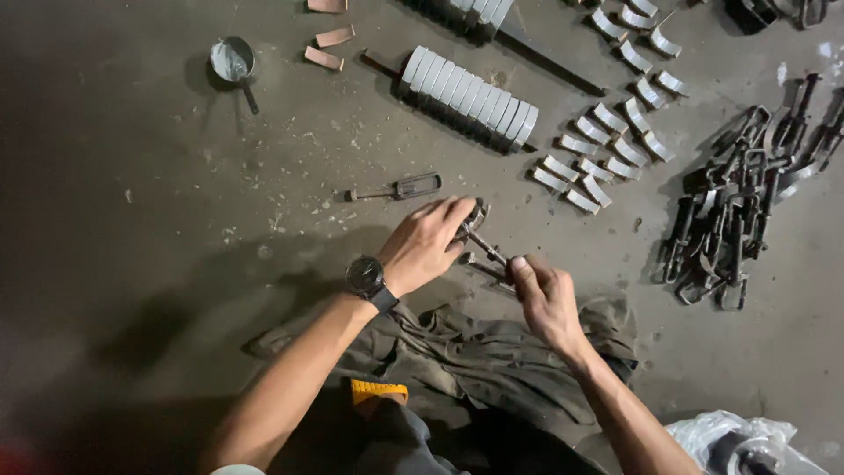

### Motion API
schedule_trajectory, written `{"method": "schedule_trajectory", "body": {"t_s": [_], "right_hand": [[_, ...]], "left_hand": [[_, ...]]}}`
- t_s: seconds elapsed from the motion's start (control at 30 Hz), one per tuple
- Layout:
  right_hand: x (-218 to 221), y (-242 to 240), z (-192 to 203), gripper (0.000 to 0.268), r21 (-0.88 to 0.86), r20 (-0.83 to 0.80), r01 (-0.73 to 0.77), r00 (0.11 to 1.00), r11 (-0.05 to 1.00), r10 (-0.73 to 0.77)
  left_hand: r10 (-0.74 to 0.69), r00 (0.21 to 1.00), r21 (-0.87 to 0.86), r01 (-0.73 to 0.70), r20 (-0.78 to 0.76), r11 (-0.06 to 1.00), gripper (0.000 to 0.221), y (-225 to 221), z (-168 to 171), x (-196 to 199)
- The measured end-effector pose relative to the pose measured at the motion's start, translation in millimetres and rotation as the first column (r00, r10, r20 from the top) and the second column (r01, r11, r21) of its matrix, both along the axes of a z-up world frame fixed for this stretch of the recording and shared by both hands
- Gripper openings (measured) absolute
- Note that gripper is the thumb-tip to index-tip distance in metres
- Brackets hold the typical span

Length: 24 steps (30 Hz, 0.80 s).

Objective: Assembling small metal linkages and mechanical components on a workshop floor.

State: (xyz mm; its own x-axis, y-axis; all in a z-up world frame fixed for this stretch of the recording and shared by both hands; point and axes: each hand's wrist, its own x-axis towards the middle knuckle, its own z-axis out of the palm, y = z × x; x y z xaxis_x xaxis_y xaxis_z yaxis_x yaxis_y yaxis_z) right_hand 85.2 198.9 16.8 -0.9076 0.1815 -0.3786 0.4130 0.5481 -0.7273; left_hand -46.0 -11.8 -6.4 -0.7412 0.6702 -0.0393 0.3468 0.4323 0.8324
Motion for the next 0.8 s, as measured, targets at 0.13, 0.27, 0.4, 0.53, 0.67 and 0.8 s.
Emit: {"method": "schedule_trajectory", "body": {"t_s": [0.13, 0.27, 0.4, 0.53, 0.67, 0.8], "right_hand": [[-5, -2, -14, 0.047, -0.618, 0.429, 0.435, 0.884, 0.655, -0.183], [-29, -8, -3, 0.046, -0.582, 0.493, 0.422, 0.863, 0.695, -0.112], [-84, -31, 27, 0.051, -0.618, 0.44, 0.233, 0.894, 0.751, 0.084], [-138, -46, -18, 0.037, -0.173, 0.087, -0.143, 0.983, 0.974, 0.16], [-155, -78, -107, 0.038, 0.441, -0.211, -0.444, 0.793, 0.78, 0.571], [-161, -91, -110, 0.041, 0.573, -0.015, -0.586, 0.692, 0.574, 0.722]], "left_hand": [[-0.068, 0.966, -0.039, 0.06, -0.249, 0.997, 0.063, -10, 8, -6], [-0.095, 0.996, -0.298, 0.091, 0.004, 0.95, 0.047, -14, 3, -16], [0.155, 0.978, -0.45, -0.076, 0.142, 0.89, 0.044, -56, -12, -21], [0.425, 0.783, -0.03, -0.464, 0.454, 0.886, 0.052, -124, -49, 1], [0.535, 0.567, 0.002, -0.688, 0.626, 0.726, 0.034, -166, -48, 26], [0.588, 0.488, -0.042, -0.745, 0.645, 0.665, 0.019, -170, -57, 50]]}}
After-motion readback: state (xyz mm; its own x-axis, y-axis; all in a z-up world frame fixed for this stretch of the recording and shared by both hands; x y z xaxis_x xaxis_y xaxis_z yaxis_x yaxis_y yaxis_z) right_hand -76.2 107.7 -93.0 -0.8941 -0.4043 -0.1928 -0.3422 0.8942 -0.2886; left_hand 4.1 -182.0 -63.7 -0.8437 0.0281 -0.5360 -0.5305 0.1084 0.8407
